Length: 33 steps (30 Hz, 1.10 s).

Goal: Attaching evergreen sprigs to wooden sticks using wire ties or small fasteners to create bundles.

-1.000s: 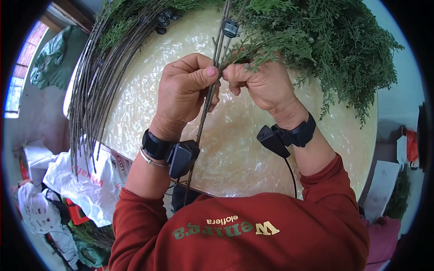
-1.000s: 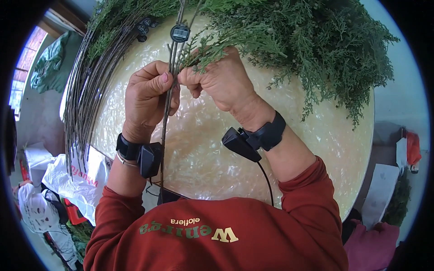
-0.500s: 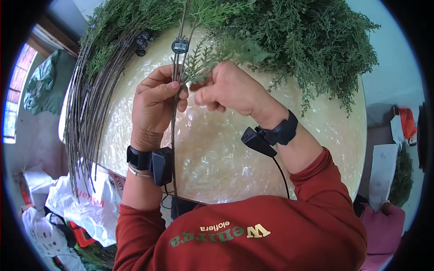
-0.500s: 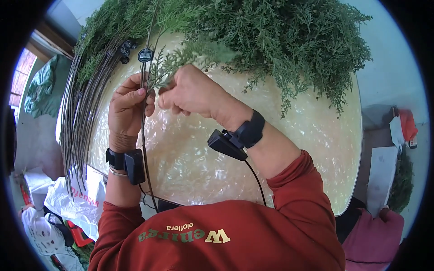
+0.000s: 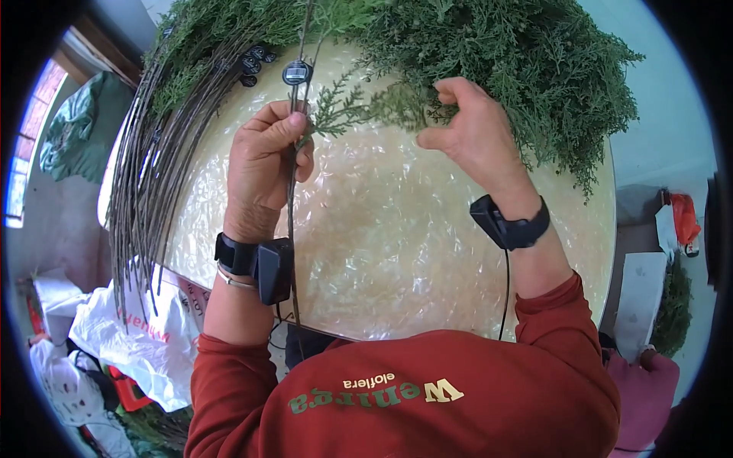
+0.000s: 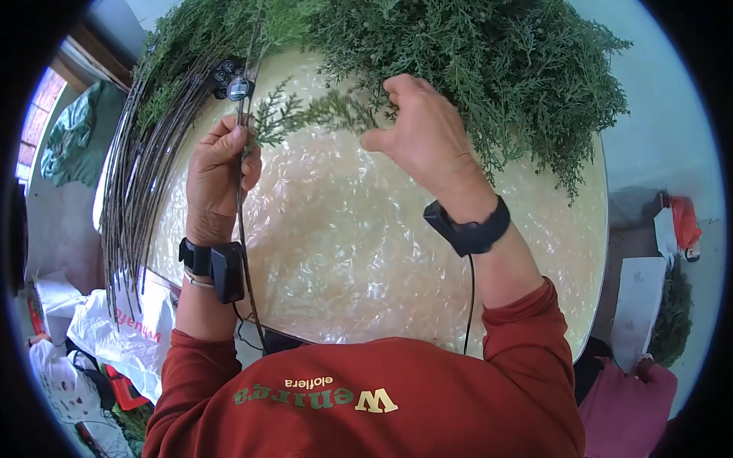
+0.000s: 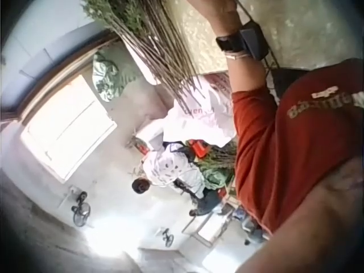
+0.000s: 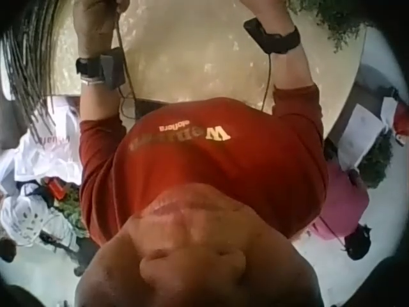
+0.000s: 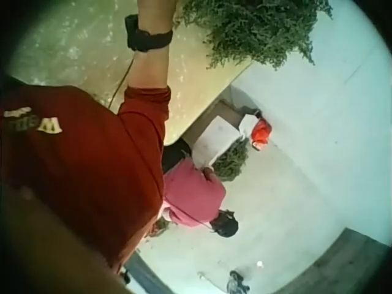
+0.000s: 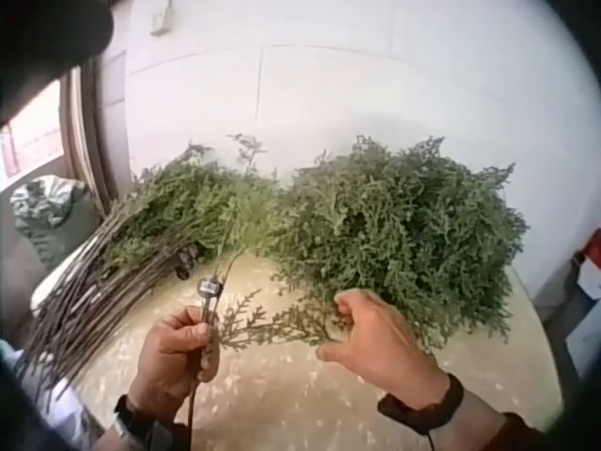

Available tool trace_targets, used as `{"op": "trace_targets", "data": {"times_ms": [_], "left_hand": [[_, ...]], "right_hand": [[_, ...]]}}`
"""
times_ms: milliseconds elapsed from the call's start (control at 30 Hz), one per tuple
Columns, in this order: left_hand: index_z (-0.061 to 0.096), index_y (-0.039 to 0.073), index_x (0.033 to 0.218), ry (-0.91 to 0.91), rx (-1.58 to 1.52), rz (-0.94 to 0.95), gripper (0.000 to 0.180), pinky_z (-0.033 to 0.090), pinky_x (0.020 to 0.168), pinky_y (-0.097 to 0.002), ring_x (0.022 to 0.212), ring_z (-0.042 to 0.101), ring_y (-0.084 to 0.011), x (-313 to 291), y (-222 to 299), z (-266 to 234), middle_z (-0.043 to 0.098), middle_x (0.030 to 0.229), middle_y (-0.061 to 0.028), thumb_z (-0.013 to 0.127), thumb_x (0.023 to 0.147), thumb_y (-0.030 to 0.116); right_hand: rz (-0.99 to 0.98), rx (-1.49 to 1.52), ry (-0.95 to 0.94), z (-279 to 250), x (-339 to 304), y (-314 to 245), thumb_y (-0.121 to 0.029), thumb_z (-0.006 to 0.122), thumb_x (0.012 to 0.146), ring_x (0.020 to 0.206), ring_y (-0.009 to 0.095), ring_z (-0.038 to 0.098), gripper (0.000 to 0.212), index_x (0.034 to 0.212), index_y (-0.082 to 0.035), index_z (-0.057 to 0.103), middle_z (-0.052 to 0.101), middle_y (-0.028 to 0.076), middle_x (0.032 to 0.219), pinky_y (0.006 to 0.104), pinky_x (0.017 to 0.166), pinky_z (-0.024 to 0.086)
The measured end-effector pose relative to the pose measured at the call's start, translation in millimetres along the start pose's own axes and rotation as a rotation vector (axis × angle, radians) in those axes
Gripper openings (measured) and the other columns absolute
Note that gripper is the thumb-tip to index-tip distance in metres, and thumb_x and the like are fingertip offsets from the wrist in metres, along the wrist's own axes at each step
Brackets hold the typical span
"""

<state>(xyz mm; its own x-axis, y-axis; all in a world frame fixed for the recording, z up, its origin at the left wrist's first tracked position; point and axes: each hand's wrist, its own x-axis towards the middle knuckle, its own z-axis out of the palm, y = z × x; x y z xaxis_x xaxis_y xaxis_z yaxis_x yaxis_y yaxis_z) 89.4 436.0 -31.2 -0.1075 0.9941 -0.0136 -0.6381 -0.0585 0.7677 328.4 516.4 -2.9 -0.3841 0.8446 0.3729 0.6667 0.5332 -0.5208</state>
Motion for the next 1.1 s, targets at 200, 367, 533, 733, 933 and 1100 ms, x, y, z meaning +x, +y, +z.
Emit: {"op": "trace_targets", "data": {"times_ms": [200, 367, 533, 733, 933, 1100], "left_hand": [[0.055, 0.0, 0.089, -0.151, -0.005, 0.029, 0.02, 0.04, 0.043, -0.0234, 0.049, 0.049, -0.0132, 1, -9, 2, 0.055, 0.071, -0.005, 0.066, 0.072, -0.001], [0.055, -0.001, 0.088, -0.161, -0.06, 0.09, 0.025, 0.041, 0.044, -0.0237, 0.053, 0.05, -0.0129, -2, -6, 10, 0.055, 0.071, -0.0041, 0.07, 0.068, -0.001], [0.056, 0.0, 0.088, -0.182, -0.077, 0.068, 0.021, 0.041, 0.046, -0.0248, 0.055, 0.051, -0.0132, 0, -3, 2, 0.054, 0.071, -0.0039, 0.068, 0.071, 0.0], [0.055, 0.0, 0.089, -0.094, -0.06, 0.049, 0.014, 0.043, 0.047, -0.0249, 0.055, 0.051, -0.0135, 3, -4, -2, 0.054, 0.071, -0.0043, 0.063, 0.077, 0.001], [0.054, -0.001, 0.088, 0.035, 0.063, 0.051, 0.012, 0.045, 0.046, -0.0242, 0.054, 0.054, -0.0149, 0, -2, 8, 0.054, 0.07, -0.0052, 0.061, 0.078, -0.001], [0.053, -0.002, 0.086, 0.06, 0.115, 0.086, 0.019, 0.044, 0.043, -0.0238, 0.051, 0.054, -0.0153, 1, -2, 9, 0.055, 0.07, -0.0064, 0.063, 0.072, -0.008]], "right_hand": [[0.107, 0.14, -0.426, 14, 11, -7, -0.001, 0.071, 0.059, 0.066, 0.01, 0.053, 0.053, 0.109, 0.002, 0.053, 0.058, 0.004, 0.078, 0.0241, 0.06, 0.045], [0.116, 0.252, -0.55, 27, 11, 7, -0.001, 0.07, 0.062, 0.062, 0.011, 0.052, 0.045, 0.104, 0.001, 0.055, 0.058, 0.003, 0.072, 0.0255, 0.057, 0.044], [0.152, 0.258, -0.552, 25, 14, 6, -0.002, 0.063, 0.07, 0.057, 0.009, 0.05, 0.024, 0.092, 0.0, 0.056, 0.057, 0.002, 0.064, 0.025, 0.054, 0.042], [0.293, 0.236, -0.039, -8, 22, 6, -0.003, 0.054, 0.078, 0.057, 0.006, 0.051, 0.004, 0.081, -0.001, 0.055, 0.057, 0.002, 0.063, 0.0215, 0.052, 0.041], [0.062, 0.292, -0.243, -22, 13, -8, -0.001, 0.054, 0.078, 0.059, 0.006, 0.053, 0.004, 0.081, -0.001, 0.056, 0.056, 0.001, 0.065, 0.0208, 0.052, 0.042], [-0.044, 0.512, -0.364, -17, 4, -25, 0.004, 0.059, 0.073, 0.059, 0.008, 0.052, 0.01, 0.081, -0.002, 0.058, 0.054, 0.0, 0.065, 0.0215, 0.053, 0.042]]}}
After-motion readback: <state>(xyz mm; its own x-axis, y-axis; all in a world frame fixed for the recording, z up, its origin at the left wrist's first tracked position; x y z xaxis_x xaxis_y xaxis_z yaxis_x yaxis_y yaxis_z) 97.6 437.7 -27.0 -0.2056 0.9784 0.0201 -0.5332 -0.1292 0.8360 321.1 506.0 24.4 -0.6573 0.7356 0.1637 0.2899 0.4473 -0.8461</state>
